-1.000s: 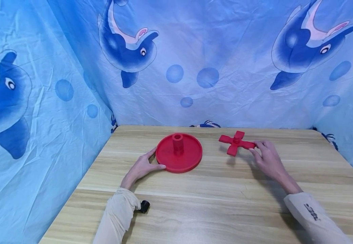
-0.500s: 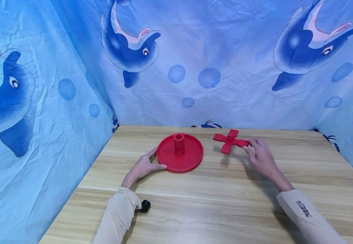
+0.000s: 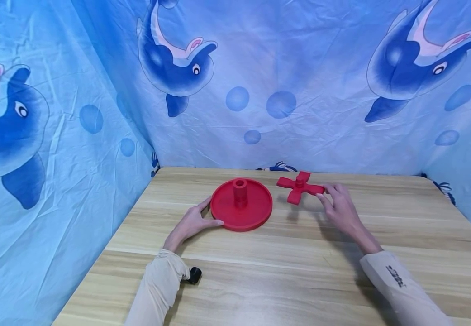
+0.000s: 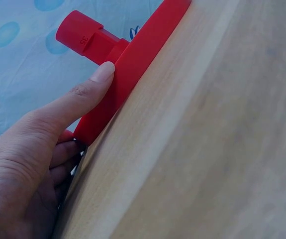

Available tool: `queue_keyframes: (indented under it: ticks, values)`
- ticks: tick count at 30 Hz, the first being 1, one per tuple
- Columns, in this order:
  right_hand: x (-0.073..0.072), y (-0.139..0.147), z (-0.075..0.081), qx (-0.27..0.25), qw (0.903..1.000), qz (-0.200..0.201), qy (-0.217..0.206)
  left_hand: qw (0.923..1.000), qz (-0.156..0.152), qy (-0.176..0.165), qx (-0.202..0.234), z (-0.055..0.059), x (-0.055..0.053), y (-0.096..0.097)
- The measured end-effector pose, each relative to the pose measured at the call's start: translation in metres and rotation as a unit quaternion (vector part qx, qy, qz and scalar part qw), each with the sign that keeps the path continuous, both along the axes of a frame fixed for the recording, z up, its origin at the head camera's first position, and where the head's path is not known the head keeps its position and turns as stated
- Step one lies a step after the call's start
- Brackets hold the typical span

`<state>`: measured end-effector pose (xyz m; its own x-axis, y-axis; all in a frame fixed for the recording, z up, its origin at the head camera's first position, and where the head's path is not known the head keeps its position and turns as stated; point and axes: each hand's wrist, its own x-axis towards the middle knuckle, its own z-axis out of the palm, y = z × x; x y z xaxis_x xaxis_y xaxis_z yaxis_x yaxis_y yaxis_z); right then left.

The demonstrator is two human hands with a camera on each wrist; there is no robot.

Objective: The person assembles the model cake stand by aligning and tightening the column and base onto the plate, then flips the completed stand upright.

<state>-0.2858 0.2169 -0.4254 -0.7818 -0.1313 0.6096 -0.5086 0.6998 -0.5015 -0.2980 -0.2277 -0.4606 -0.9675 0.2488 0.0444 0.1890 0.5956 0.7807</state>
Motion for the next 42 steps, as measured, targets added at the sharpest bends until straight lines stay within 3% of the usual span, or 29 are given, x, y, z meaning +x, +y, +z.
queue_keyframes:
  ticks: [4, 12, 28, 35, 42]
  values:
    - [0.0, -0.007, 0.003, -0.007, 0.9999, -0.002, -0.011, 1.0, 0.0, -0.002, -0.001, 0.0, 0.0, 0.0]
    - [-0.004, -0.019, 0.003, -0.017, 0.9998, 0.009, 0.008, 1.0, 0.0, -0.002, -0.003, 0.0, 0.001, 0.0]
    - [-0.005, -0.041, 0.012, -0.042, 0.9985, 0.027, -0.021, 1.0, 0.001, -0.003, 0.004, 0.0, 0.002, 0.0]
    - [-0.007, -0.05, 0.013, -0.048, 0.998, 0.039, -0.008, 1.0, 0.0, -0.004, 0.005, 0.0, 0.001, -0.001]
    - [-0.007, -0.057, 0.014, -0.052, 0.9979, 0.034, -0.02, 1.0, 0.0, -0.004, 0.0, 0.0, 0.0, -0.001]
